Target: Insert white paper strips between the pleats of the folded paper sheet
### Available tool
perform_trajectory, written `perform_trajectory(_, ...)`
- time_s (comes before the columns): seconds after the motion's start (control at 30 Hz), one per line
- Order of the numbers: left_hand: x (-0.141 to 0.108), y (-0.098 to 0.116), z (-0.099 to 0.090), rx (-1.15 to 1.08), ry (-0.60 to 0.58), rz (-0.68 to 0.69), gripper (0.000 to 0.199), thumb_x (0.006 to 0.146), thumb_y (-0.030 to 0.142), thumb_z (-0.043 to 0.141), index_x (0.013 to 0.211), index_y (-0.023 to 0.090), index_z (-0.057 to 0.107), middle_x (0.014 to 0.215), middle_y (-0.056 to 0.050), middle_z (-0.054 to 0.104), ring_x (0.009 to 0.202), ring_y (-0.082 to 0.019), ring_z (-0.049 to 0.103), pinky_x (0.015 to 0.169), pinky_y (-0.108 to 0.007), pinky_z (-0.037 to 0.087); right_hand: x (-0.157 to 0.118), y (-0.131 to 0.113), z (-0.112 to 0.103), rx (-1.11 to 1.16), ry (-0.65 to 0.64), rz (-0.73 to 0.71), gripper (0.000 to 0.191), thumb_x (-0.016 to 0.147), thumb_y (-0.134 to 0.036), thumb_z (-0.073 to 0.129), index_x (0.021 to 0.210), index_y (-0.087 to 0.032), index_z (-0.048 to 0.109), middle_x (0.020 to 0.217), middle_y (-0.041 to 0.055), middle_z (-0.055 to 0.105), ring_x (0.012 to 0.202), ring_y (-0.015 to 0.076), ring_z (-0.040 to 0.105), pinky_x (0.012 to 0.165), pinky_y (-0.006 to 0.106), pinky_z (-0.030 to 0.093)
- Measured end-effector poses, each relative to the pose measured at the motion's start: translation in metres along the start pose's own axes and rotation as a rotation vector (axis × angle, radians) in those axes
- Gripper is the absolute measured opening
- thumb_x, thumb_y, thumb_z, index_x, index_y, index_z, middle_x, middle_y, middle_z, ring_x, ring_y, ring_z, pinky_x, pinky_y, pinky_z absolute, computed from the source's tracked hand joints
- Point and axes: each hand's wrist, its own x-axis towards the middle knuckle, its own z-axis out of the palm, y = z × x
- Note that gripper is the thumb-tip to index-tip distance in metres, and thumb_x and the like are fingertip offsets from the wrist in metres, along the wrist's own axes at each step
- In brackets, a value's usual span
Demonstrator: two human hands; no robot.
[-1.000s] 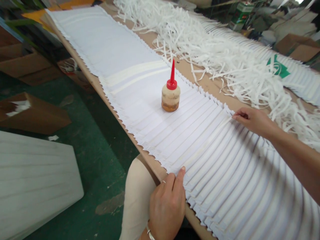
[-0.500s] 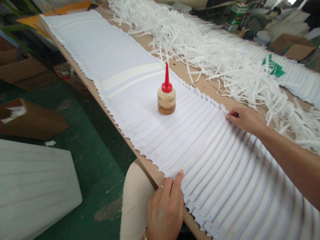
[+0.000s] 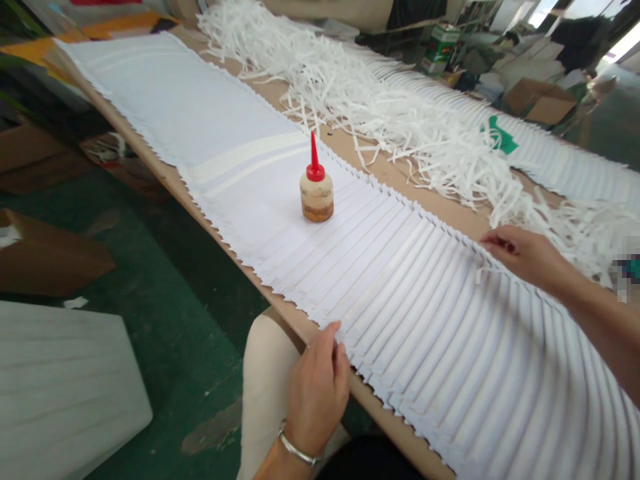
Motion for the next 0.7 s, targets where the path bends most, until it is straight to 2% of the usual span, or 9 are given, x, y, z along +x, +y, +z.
perform_trajectory(0.13, -0.007, 0.004, -0.008, -0.134, 0.039, -0.059, 0.027, 0.108, 0.017, 0.049, 0.133, 0.014, 0.058, 0.107, -0.011, 0.072, 0.093, -0.022, 0.075, 0.075, -0.031, 0.063, -0.032, 0.017, 0.016, 0.102, -0.121, -0.124, 0.027, 0.093, -0.041, 0.061, 0.107, -0.024, 0.077, 0.105, 0.0113, 0.073, 0.086, 0.0238, 0.069, 0.076, 0.038, 0.053)
perform_trajectory(0.23, -0.014, 0.013, -0.015, -0.219, 0.052, -0.073, 0.024, 0.108, 0.018, 0.05, 0.128, 0.016, 0.061, 0.107, -0.009, 0.069, 0.088, -0.019, 0.072, 0.076, -0.03, 0.06, -0.035, 0.022, 0.026, 0.083, -0.032, -0.121, 0.025, 0.094, -0.042, 0.062, 0.098, -0.022, 0.076, 0.1, 0.0099, 0.071, 0.085, 0.0232, 0.068, 0.077, 0.039, 0.053)
perform_trajectory(0.3, -0.018, 0.023, -0.018, -0.305, 0.043, -0.123, 0.023, 0.107, 0.02, 0.05, 0.125, 0.017, 0.064, 0.106, -0.009, 0.069, 0.086, -0.018, 0.069, 0.076, -0.031, 0.058, -0.034, 0.012, 0.026, 0.061, 0.082, -0.115, 0.025, 0.095, -0.044, 0.062, 0.092, -0.022, 0.074, 0.096, 0.0096, 0.07, 0.087, 0.0255, 0.067, 0.079, 0.041, 0.053)
perform_trajectory(0.4, -0.017, 0.042, -0.017, -0.569, -0.056, -0.328, 0.023, 0.107, 0.029, 0.051, 0.115, 0.017, 0.069, 0.093, -0.006, 0.069, 0.077, -0.017, 0.064, 0.072, -0.03, 0.054, -0.041, -0.036, 0.025, 0.078, 0.181, -0.235, 0.019, 0.098, -0.04, 0.064, 0.096, -0.024, 0.073, 0.107, 0.0109, 0.069, 0.102, 0.0289, 0.067, 0.088, 0.044, 0.053)
perform_trajectory(0.5, -0.009, 0.062, -0.008, -1.029, -0.309, -0.631, 0.037, 0.106, 0.049, 0.051, 0.103, 0.016, 0.068, 0.081, -0.003, 0.066, 0.057, -0.011, 0.052, 0.055, -0.024, 0.041, -0.062, -0.111, 0.035, 0.129, 0.142, -0.554, 0.01, 0.1, -0.026, 0.063, 0.101, -0.026, 0.072, 0.113, 0.0097, 0.07, 0.106, 0.0268, 0.068, 0.094, 0.043, 0.054)
perform_trajectory(0.57, -0.003, 0.07, -0.001, -1.265, -0.411, -0.776, 0.049, 0.104, 0.062, 0.048, 0.101, 0.016, 0.065, 0.079, -0.002, 0.065, 0.05, -0.008, 0.046, 0.048, -0.022, 0.03, -0.08, -0.156, 0.048, 0.08, 0.105, -0.763, 0.016, 0.1, -0.017, 0.059, 0.101, -0.025, 0.072, 0.115, 0.0101, 0.072, 0.105, 0.0265, 0.067, 0.093, 0.043, 0.053)
perform_trajectory(0.63, 0.001, 0.071, 0.003, -1.345, -0.438, -0.819, 0.053, 0.101, 0.069, 0.051, 0.093, 0.018, 0.06, 0.074, -0.001, 0.063, 0.048, -0.008, 0.045, 0.047, -0.022, 0.026, -0.094, -0.186, 0.062, 0.046, 0.05, -0.893, 0.019, 0.099, -0.012, 0.057, 0.099, -0.023, 0.072, 0.116, 0.0112, 0.073, 0.105, 0.0268, 0.066, 0.093, 0.044, 0.054)
perform_trajectory(0.7, 0.001, 0.066, 0.003, -1.307, -0.439, -0.78, 0.05, 0.098, 0.068, 0.057, 0.086, 0.02, 0.056, 0.07, 0.001, 0.062, 0.047, -0.008, 0.044, 0.047, -0.022, 0.028, -0.103, -0.2, 0.072, 0.071, 0.012, -0.917, 0.019, 0.099, -0.011, 0.056, 0.1, -0.023, 0.072, 0.117, 0.0119, 0.074, 0.106, 0.027, 0.067, 0.093, 0.043, 0.055)
